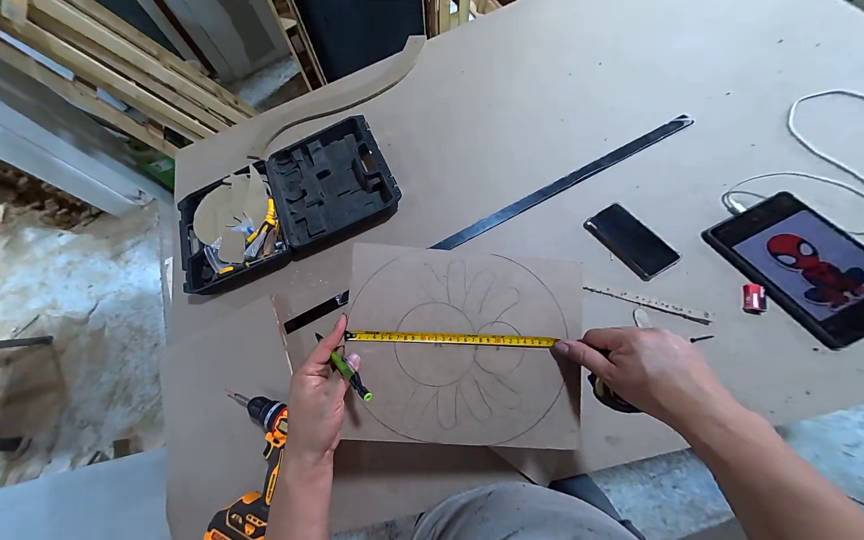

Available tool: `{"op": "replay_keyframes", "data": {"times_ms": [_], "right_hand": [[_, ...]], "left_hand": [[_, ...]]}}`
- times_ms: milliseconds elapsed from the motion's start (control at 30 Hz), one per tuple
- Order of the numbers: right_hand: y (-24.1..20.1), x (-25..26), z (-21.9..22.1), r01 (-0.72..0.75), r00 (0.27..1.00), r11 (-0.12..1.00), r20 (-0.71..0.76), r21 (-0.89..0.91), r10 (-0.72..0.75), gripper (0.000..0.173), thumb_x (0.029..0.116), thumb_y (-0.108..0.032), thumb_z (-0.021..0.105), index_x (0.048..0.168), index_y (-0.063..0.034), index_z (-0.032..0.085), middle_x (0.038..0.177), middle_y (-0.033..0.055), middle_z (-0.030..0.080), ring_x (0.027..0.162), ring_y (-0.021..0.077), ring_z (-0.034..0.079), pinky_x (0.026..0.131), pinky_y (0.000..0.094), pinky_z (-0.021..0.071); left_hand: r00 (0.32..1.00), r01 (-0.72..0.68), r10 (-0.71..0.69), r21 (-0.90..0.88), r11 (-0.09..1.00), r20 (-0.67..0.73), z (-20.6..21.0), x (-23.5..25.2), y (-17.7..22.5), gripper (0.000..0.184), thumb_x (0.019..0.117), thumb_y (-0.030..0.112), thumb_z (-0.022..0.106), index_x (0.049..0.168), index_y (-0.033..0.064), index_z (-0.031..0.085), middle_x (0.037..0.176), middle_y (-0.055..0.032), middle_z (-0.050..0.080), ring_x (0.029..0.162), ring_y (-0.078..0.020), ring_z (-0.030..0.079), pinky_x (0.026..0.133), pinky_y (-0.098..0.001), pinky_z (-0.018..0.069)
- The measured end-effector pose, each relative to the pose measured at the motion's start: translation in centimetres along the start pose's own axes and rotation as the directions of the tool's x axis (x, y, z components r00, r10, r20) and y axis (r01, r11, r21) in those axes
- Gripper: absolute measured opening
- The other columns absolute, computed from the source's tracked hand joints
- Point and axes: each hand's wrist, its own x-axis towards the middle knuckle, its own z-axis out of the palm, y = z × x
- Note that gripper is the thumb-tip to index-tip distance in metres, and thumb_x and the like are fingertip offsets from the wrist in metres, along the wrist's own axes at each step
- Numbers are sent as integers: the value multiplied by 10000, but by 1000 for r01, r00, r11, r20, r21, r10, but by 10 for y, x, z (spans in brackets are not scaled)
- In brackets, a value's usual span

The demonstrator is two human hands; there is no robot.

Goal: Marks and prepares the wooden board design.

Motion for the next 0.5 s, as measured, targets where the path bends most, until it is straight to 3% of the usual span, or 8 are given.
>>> {"op": "replay_keyframes", "data": {"times_ms": [133, 367, 500], "right_hand": [[0, 0, 2, 2, 1000, 1000, -3, -6, -2, 672, 972, -765, 332, 632, -241, 582, 560, -37, 543, 539, 173, 584, 464, 452, 437], [-1, 1, 1, 1, 1000, 1000, 9, 1, -1, 671, 966, -777, 327, 639, -256, 595, 568, -49, 551, 548, 154, 587, 475, 443, 443], [-3, 0, 1, 7, 1000, 1000, 4, -2, -7, 671, 969, -772, 323, 636, -256, 593, 568, -51, 553, 547, 156, 589, 470, 440, 442]], "left_hand": [[1000, 3, -3, 9, 1000, -1, -2, 0, 2, 521, 987, 43, 636, 1474, 227, 604, 1243, -50, 686, 915, -139, 645, 790, -286, 554], [1000, 5, -6, -11, 1000, -10, -2, 0, 3, 516, 987, 31, 631, 1470, 212, 607, 1175, -72, 690, 882, -146, 637, 768, -276, 550], [1000, 1, -2, -22, 1000, -5, -3, 1, 3, 520, 988, 35, 633, 1477, 212, 600, 1221, -67, 683, 894, -145, 639, 777, -279, 552]]}}
